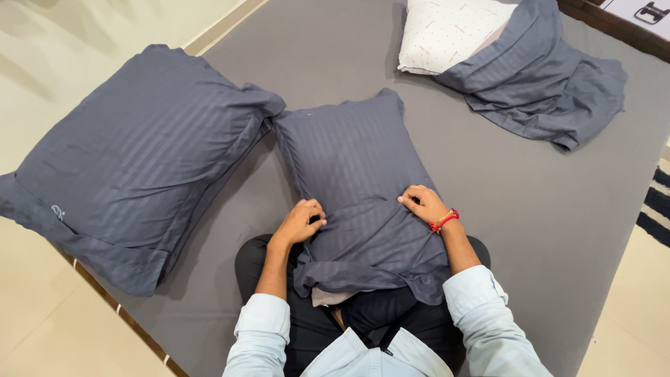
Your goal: The person puts a pillowcase onto a pillow by hand while sitting on a bed, pulling the fabric over the pillow and smoothing it.
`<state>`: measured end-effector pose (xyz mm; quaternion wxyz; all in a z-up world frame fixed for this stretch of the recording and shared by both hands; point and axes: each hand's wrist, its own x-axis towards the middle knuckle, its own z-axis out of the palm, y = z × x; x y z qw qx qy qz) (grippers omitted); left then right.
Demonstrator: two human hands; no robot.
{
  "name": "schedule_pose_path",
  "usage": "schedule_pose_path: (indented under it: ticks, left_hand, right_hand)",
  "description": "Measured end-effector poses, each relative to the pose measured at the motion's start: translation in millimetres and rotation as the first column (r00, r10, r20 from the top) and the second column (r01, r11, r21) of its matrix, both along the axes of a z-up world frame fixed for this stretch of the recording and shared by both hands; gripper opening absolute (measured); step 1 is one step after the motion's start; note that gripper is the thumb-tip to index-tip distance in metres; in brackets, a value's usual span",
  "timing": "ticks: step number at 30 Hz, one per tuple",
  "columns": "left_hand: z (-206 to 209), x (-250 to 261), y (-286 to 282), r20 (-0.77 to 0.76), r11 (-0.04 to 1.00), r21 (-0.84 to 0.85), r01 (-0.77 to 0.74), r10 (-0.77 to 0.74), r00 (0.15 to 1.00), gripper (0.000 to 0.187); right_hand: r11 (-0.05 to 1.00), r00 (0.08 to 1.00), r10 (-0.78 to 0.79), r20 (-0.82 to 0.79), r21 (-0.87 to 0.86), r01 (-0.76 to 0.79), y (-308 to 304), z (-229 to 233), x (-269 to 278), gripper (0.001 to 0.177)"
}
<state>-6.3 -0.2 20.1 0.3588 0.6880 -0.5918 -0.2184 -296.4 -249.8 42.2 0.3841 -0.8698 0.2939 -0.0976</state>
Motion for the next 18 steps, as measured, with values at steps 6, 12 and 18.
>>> schedule_pose_path:
  ticks: [6,12,18]
  left_hand:
    - [-17,6,-4,-0.136,0.997,0.076,0.021,-0.010,0.991,0.016]
    - [-20,6,-10,-0.155,0.999,-0.043,-0.034,0.027,0.988,0.015]
    - [-18,14,-8,-0.276,1.000,-0.024,-0.011,0.004,0.961,0.016]
  right_hand:
    - [0.893,0.986,0.042,0.160,-0.448,0.035,23,42,6,0.026]
    - [0.747,0.940,0.336,0.066,-0.626,-0.223,39,57,70,0.046]
    - [0.814,0.957,0.219,-0.190,-0.506,-0.286,43,34,124,0.014]
